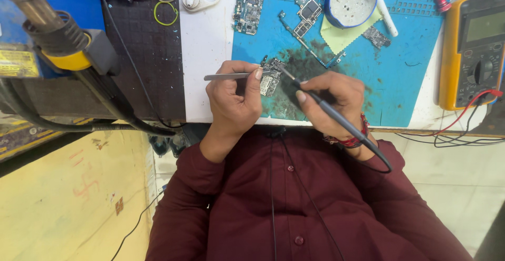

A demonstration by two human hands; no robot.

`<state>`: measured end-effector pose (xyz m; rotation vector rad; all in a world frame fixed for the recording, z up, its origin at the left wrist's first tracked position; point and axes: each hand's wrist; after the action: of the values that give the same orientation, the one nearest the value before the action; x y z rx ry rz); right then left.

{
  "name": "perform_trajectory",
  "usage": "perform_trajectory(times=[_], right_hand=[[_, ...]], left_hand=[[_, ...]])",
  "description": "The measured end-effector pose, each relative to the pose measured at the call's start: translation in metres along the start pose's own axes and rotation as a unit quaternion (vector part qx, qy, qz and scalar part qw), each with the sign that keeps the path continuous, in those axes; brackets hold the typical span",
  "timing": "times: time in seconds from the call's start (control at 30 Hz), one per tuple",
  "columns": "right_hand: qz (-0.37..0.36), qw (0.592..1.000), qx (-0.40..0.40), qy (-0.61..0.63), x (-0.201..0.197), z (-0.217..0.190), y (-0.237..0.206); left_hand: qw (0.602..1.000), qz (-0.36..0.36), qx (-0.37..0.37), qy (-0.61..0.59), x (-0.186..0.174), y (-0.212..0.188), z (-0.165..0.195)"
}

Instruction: The person uses a soldering iron and tweezers to apply solder to a small circuit board. They repeatedly heat and add solder to specific points on the board while holding it steady with tweezers.

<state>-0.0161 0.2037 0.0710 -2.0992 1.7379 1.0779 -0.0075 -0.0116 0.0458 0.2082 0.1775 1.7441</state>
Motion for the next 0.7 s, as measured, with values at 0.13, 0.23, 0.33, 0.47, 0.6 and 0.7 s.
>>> perform_trajectory(times=[0.13,0.23,0.33,0.47,0.6,0.7], right_hand=[[0.037,0.995,0.076,0.062,0.000,0.005,-0.011],[0.065,0.988,0.100,0.097,-0.005,0.008,-0.022],[0.082,0.974,0.171,0.124,-0.015,0.011,-0.037],[0.104,0.963,0.221,0.114,-0.026,0.014,-0.048],[0.093,0.966,0.240,0.032,-0.032,0.006,-0.054],[0.056,0.982,0.116,-0.136,-0.039,-0.007,-0.055]], left_hand=[[0.999,0.006,0.004,-0.039,0.000,0.000,-0.001],[0.998,0.013,0.007,-0.068,0.000,0.001,-0.004],[0.996,0.016,0.014,-0.087,0.000,0.000,-0.007],[0.993,0.016,0.013,-0.116,0.002,-0.002,-0.010],[0.989,0.013,-0.011,-0.147,0.005,-0.011,-0.010],[0.977,0.006,-0.039,-0.212,0.011,-0.026,-0.009]])
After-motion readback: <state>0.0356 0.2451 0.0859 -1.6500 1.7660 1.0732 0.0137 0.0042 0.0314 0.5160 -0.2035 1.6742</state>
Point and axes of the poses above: each hand's wrist, its own y-axis towards the middle knuckle, its own x-axis out of the palm, z = x × y, and after that the axes turned 12 degrees about -y, right-handed
